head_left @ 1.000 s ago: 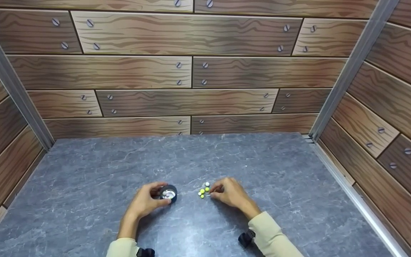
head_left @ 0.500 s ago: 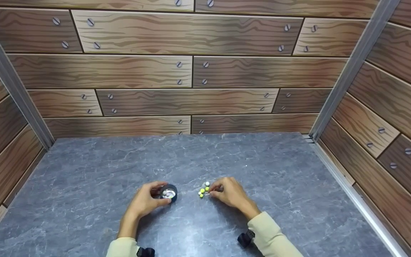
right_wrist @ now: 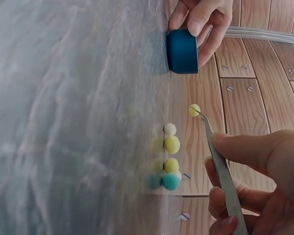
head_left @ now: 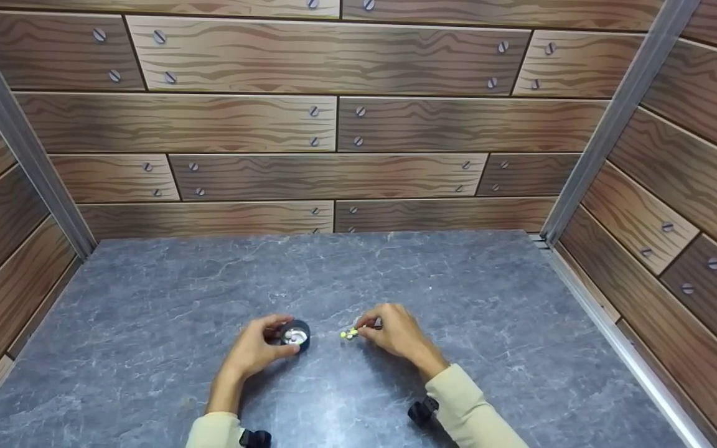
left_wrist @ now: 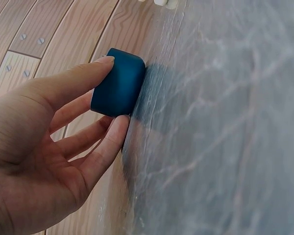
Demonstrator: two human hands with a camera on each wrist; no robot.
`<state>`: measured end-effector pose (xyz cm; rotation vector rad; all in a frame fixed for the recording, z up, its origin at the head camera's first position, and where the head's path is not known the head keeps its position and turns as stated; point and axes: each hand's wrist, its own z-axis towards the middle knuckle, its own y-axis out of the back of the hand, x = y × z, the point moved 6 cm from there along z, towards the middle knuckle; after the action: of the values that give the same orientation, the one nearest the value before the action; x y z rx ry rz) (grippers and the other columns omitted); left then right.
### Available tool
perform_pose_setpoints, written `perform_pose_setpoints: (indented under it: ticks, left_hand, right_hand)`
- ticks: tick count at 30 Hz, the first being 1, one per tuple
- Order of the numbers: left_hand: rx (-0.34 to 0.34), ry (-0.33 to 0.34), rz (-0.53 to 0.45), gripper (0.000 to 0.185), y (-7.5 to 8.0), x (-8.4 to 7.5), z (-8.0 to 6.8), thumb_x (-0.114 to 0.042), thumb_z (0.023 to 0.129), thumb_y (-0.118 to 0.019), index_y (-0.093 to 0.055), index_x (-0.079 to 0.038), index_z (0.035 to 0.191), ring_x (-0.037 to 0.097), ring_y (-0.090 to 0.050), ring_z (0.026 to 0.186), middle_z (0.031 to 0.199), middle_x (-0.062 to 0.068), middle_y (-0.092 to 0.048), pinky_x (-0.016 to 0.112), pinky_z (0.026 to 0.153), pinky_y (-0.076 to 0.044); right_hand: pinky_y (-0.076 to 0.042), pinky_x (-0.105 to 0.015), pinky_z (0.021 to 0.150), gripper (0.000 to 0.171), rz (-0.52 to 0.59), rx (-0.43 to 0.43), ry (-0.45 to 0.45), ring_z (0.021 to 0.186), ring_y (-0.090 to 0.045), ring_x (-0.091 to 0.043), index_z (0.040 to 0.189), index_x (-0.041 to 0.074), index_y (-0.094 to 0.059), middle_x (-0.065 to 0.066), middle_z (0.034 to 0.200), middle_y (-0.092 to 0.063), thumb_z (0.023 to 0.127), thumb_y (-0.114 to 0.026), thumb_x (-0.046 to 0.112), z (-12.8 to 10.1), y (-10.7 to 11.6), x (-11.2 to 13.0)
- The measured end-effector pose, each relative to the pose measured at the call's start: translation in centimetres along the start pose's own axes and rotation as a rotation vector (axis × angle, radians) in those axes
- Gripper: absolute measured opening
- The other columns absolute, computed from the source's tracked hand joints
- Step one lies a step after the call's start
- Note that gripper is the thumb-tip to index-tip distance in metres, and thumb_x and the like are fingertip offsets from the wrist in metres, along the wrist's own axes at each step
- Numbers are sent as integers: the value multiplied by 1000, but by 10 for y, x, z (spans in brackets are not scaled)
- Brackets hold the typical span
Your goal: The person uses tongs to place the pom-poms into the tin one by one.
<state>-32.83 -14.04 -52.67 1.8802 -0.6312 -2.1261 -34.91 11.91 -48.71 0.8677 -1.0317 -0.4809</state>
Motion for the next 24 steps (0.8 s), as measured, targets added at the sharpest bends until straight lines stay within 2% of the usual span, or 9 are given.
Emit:
perform_pose_setpoints:
  ticks: [5,10,14,16,20,24]
  left_hand:
    - [3,8,0,54,0,1,1,-10,79,-88,-69,-4,129,33,-68,112,124,18,-72,52,99,-54]
    - [4,21,-2,54,0,1,1,-10,79,-88,-69,-6,130,33,-68,114,126,18,-72,52,100,-54]
    - [4,26,-7,54,0,1,1,-10,79,-88,-69,-6,129,33,-68,114,127,18,-71,52,100,-54]
    - [3,17,-4,54,0,1,1,-10,79,-88,-69,-5,129,33,-68,113,126,19,-72,51,100,-54]
    - [5,-7,-7,53,0,0,1,-8,79,-88,-69,-3,128,32,-69,109,123,19,-73,51,98,-55]
    - [9,-19,-15,53,0,-1,0,-7,78,-88,-69,-2,128,32,-70,108,121,20,-73,51,97,-55]
  right_hand:
    - [-47,-24,64,5,-11,-7,6,72,-59,-6,90,17,-84,1,86,-77,88,-80,15,3,-1,5]
    - [-46,-24,64,5,-10,-12,33,75,-64,-13,90,17,-84,0,85,-77,88,-80,15,7,-3,11]
    - [-44,-23,62,5,-4,-19,48,71,-61,-10,90,16,-84,0,84,-76,88,-80,15,11,-3,15]
    - [-44,-22,62,4,-1,-17,45,71,-60,-8,89,17,-84,1,84,-76,88,-80,16,12,-4,17]
    - [-46,-24,64,5,5,-14,39,75,-65,-11,89,18,-84,1,84,-77,88,-80,16,15,-6,20]
    - [-44,-23,63,5,4,-16,38,73,-62,-9,90,19,-84,0,84,-76,88,-80,18,18,-9,24]
